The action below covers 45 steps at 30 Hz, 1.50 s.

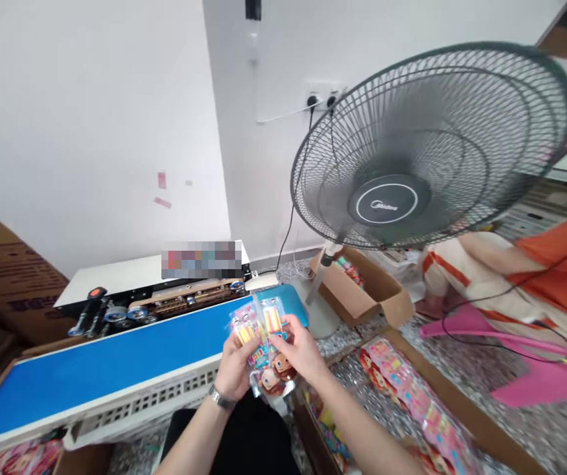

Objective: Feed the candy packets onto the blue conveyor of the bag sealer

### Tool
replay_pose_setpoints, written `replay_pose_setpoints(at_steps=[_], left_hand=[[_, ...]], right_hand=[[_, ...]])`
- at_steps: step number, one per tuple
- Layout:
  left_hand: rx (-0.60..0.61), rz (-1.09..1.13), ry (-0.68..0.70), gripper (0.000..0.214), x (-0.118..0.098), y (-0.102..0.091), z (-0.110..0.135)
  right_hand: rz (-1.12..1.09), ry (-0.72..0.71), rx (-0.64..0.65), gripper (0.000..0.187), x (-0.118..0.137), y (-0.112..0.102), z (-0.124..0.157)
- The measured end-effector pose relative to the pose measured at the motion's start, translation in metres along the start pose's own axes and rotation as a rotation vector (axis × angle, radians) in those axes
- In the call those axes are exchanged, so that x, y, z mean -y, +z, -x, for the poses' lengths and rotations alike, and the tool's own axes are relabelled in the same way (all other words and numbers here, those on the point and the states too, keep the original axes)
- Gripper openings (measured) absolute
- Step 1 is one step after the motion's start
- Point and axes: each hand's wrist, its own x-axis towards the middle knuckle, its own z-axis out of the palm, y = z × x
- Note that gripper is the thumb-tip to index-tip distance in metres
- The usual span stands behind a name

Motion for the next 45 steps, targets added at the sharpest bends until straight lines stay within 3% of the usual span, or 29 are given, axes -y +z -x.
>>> replay_pose_setpoints(at_steps=[4, 9, 14, 18, 21, 25, 29, 32, 39, 45], left_hand=[[-0.14, -0.012, 0.038, 0.036, -0.007, -0.037, -0.014], [-0.282, -0.029, 0.026, 0.035, -0.011, -0.074, -0.019], [-0.302, 0.004, 0.027, 0.037, -0.006, -0.087, -0.016], [-0.278, 0.02, 0.057, 0.039, -0.008, -0.089, -0.015], [-0.269, 0.019, 0.083, 0.043, -0.01, -0.09, -0.014], [-0.243, 0.02, 0.107, 0.042, -0.008, -0.091, -0.011], [-0.225, 0.041, 0.1, 0.043, -0.003, -0.087, -0.008], [-0.218, 0.023, 0.095, 0.041, -0.001, -0.086, -0.007], [-0.117, -0.279, 0.169, 0.036, 0.0, -0.094, -0.006], [-0.074, -0.327, 0.159, 0.037, 0.003, -0.094, -0.005]], right_hand=[[-0.15, 0.017, -0.03, 0.035, -0.011, 0.015, -0.043], [0.237, 0.146, -0.115, 0.038, -0.025, 0.034, -0.102], [0.518, 0.196, -0.052, 0.041, -0.024, 0.058, -0.129], [0.621, 0.072, -0.002, 0.047, -0.011, 0.072, -0.12], [0.369, -0.103, 0.082, 0.035, -0.001, 0.075, -0.098], [0.049, -0.15, 0.341, 0.025, 0.008, 0.077, -0.066], [0.032, -0.111, 0.253, 0.022, 0.007, 0.078, -0.053], [-0.037, -0.058, 0.26, 0.022, 0.005, 0.077, -0.052], [-0.316, -0.025, 0.288, 0.027, 0.016, 0.076, -0.049], [-0.265, 0.015, 0.284, 0.031, 0.02, 0.074, -0.05]])
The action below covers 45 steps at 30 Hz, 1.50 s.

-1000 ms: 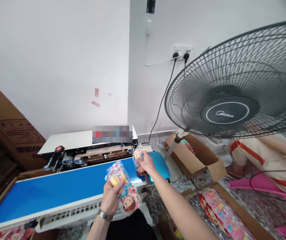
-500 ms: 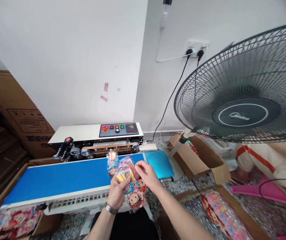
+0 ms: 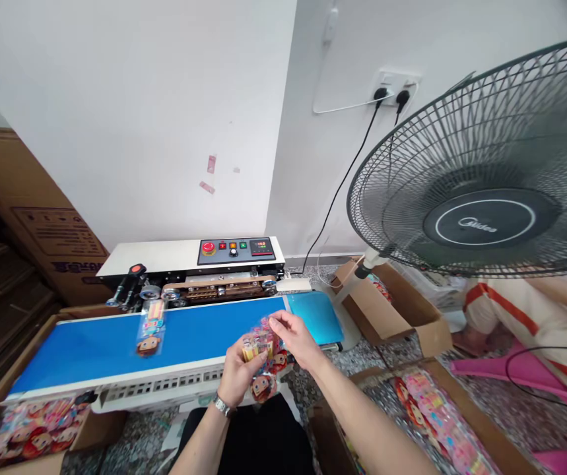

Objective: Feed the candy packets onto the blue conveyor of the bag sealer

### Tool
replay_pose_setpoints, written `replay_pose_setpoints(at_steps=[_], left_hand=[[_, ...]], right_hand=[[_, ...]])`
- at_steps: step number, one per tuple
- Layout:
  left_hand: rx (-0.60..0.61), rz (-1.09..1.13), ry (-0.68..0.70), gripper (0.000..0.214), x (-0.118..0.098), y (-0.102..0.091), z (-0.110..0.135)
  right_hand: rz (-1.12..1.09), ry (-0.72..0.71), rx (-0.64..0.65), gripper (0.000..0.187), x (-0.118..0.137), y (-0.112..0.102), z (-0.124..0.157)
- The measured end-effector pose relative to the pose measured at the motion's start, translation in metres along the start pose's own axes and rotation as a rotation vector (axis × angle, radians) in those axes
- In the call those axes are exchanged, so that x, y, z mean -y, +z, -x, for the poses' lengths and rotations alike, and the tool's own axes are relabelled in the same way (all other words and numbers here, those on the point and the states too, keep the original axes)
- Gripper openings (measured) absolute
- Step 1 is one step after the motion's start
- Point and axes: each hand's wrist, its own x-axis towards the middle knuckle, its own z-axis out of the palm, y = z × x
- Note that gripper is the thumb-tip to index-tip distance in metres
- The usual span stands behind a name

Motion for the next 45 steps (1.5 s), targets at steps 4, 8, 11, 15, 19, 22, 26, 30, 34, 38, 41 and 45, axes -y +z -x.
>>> replay_pose_setpoints(at_steps=[4, 8, 11, 15, 19, 22, 26, 30, 34, 38, 41, 45], left_hand=[[-0.037, 0.062, -0.019, 0.036, 0.001, 0.001, -0.001], [-0.006, -0.031, 0.006, 0.033, -0.004, 0.002, -0.001], [0.005, -0.162, 0.091, 0.028, -0.01, 0.004, -0.001], [-0.01, -0.118, 0.067, 0.027, -0.014, 0.008, 0.001], [-0.06, 0.04, -0.017, 0.034, -0.009, 0.01, 0.002], [-0.14, 0.179, -0.066, 0.035, -0.005, 0.011, 0.0], [-0.206, 0.333, -0.127, 0.04, -0.005, 0.01, -0.002], [-0.237, 0.398, -0.181, 0.039, -0.007, 0.006, -0.003], [-0.233, 0.431, -0.183, 0.038, -0.008, 0.005, -0.004], [-0.246, 0.423, -0.164, 0.036, -0.008, 0.006, -0.004], [-0.241, 0.419, -0.141, 0.036, -0.008, 0.005, -0.004], [-0.226, 0.439, -0.125, 0.038, -0.008, 0.004, -0.005]], right_hand=[[-0.073, -0.003, -0.014, 0.038, -0.005, -0.005, 0.008], [-0.062, -0.018, -0.078, 0.035, -0.003, -0.005, 0.007], [-0.007, 0.003, -0.027, 0.031, 0.005, -0.003, 0.001], [0.005, 0.034, -0.015, 0.031, 0.007, -0.007, 0.001], [-0.095, 0.055, 0.011, 0.035, -0.006, -0.015, 0.012], [-0.063, 0.039, -0.004, 0.03, -0.022, -0.014, 0.014], [0.036, -0.04, -0.276, 0.032, -0.043, -0.021, -0.002], [0.277, -0.017, -0.507, 0.032, -0.057, -0.047, -0.03], [0.45, 0.058, -0.529, 0.03, -0.063, -0.058, -0.056], [0.573, 0.07, -0.438, 0.026, -0.054, -0.042, -0.07], [0.568, -0.053, -0.412, 0.035, -0.041, -0.026, -0.06], [0.328, -0.088, -0.072, 0.032, -0.025, -0.008, -0.026]])
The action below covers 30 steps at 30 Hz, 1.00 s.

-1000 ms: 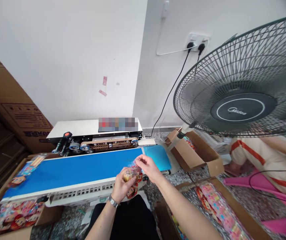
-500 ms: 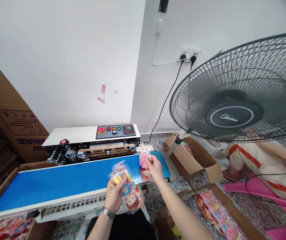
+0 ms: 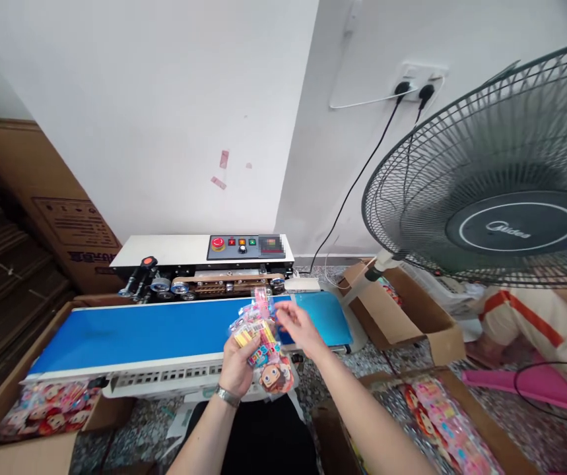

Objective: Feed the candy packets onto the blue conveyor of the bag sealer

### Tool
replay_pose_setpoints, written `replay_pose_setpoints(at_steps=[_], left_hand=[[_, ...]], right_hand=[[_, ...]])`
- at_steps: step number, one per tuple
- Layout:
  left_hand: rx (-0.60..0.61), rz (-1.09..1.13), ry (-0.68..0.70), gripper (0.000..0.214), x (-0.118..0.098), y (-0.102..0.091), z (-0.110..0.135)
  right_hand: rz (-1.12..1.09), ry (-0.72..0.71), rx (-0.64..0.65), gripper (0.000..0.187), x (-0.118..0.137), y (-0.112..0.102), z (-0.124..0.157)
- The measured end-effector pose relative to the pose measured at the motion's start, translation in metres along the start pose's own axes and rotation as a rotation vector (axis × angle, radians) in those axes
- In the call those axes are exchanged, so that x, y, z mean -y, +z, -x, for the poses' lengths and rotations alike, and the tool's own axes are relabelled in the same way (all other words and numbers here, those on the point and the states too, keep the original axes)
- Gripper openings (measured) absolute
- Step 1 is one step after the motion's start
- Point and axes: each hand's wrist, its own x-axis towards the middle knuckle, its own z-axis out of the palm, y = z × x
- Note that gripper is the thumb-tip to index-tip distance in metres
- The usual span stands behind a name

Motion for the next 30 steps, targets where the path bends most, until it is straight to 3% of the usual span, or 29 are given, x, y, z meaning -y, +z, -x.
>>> replay_pose_setpoints(at_steps=[3, 8, 13, 17, 19, 21, 26, 30], left_hand=[[-0.006, 0.007, 0.007, 0.036, 0.001, 0.001, 0.0], [-0.034, -0.013, 0.048, 0.044, 0.005, 0.004, 0.001], [-0.095, -0.046, 0.109, 0.048, 0.007, 0.001, -0.001], [-0.131, -0.041, 0.093, 0.044, 0.008, -0.002, -0.003], [-0.137, -0.02, 0.073, 0.042, 0.008, -0.004, -0.004], [-0.127, -0.004, 0.053, 0.041, 0.008, -0.004, -0.004], [-0.101, 0.028, 0.026, 0.042, 0.007, -0.002, -0.003], [-0.094, 0.037, 0.035, 0.043, 0.007, -0.002, -0.004]], right_hand=[[-0.004, -0.01, 0.129, 0.026, 0.008, 0.004, 0.022], [0.047, -0.005, -0.023, 0.028, 0.01, 0.007, 0.031], [-0.01, 0.017, 0.009, 0.027, 0.001, 0.009, 0.031], [0.025, 0.056, -0.235, 0.028, -0.02, -0.009, 0.014], [0.112, 0.122, -0.37, 0.026, -0.032, -0.024, -0.002], [0.24, 0.194, -0.427, 0.022, -0.04, -0.035, -0.019], [0.411, 0.21, -0.304, 0.016, -0.035, -0.03, -0.046], [0.339, 0.083, -0.221, 0.022, -0.013, -0.01, -0.038]])
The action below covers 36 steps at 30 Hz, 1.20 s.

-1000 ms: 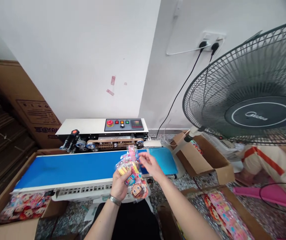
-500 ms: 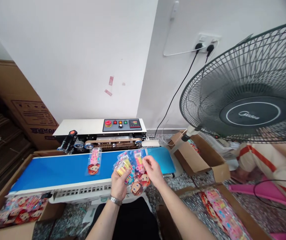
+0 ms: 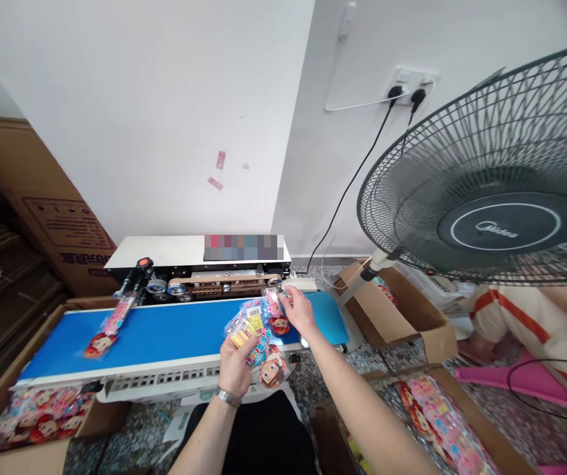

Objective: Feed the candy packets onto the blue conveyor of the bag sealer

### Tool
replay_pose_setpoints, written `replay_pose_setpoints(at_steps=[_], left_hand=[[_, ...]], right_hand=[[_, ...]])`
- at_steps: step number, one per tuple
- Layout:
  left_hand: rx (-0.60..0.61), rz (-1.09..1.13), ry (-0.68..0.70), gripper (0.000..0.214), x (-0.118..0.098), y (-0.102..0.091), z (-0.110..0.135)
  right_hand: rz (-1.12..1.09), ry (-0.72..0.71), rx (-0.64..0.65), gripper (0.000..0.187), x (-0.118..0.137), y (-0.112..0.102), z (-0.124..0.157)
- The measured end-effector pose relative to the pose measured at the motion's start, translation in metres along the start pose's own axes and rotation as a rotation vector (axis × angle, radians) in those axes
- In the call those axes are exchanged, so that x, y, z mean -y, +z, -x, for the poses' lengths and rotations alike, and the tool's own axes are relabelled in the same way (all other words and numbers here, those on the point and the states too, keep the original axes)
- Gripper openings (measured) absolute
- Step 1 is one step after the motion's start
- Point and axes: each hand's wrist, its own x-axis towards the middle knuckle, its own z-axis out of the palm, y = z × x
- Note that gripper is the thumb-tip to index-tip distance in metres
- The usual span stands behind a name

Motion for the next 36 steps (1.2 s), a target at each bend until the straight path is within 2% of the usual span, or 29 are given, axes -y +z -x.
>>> replay_pose_setpoints(at_steps=[3, 5, 7, 10, 13, 17, 20, 23, 26, 29, 31, 33, 36], left_hand=[[0.003, 0.005, 0.007, 0.046, -0.001, 0.001, 0.001], [0.018, 0.007, 0.014, 0.047, -0.001, 0.002, 0.001], [0.033, -0.001, 0.01, 0.046, 0.0, 0.002, 0.002], [0.013, -0.022, -0.012, 0.042, 0.003, 0.0, 0.001], [-0.024, -0.028, -0.019, 0.042, 0.004, -0.003, 0.0], [-0.019, -0.054, -0.019, 0.039, 0.004, -0.005, -0.001], [0.001, -0.065, 0.006, 0.036, 0.003, -0.003, -0.001], [0.017, -0.049, 0.023, 0.038, 0.001, 0.0, 0.0], [0.035, -0.028, 0.033, 0.039, -0.001, 0.003, 0.001], [0.049, -0.011, 0.031, 0.038, -0.002, 0.003, 0.001], [0.046, -0.011, 0.029, 0.038, -0.001, 0.003, 0.001], [0.021, -0.033, 0.036, 0.038, 0.001, 0.001, 0.0], [-0.036, -0.087, 0.03, 0.042, 0.004, -0.003, -0.001]], right_hand=[[-0.248, -0.128, 0.202, 0.027, 0.015, 0.003, 0.027], [-0.341, -0.158, 0.3, 0.025, 0.019, 0.006, 0.044], [-0.366, -0.155, 0.269, 0.025, 0.018, 0.009, 0.053], [-0.358, -0.095, 0.092, 0.028, 0.006, 0.006, 0.045], [-0.117, 0.027, -0.065, 0.028, -0.012, -0.008, 0.021], [0.269, 0.147, -0.043, 0.023, -0.027, -0.02, -0.009], [0.323, 0.156, 0.002, 0.02, -0.024, -0.011, -0.022], [0.319, 0.124, 0.01, 0.02, -0.013, 0.0, -0.022], [0.129, -0.011, 0.018, 0.027, 0.003, 0.003, -0.002], [-0.222, -0.162, 0.279, 0.027, 0.017, 0.001, 0.035], [-0.326, -0.19, 0.405, 0.025, 0.02, 0.001, 0.056], [-0.349, -0.161, 0.386, 0.024, 0.016, 0.002, 0.066], [-0.384, -0.034, 0.186, 0.027, -0.004, 0.001, 0.055]])
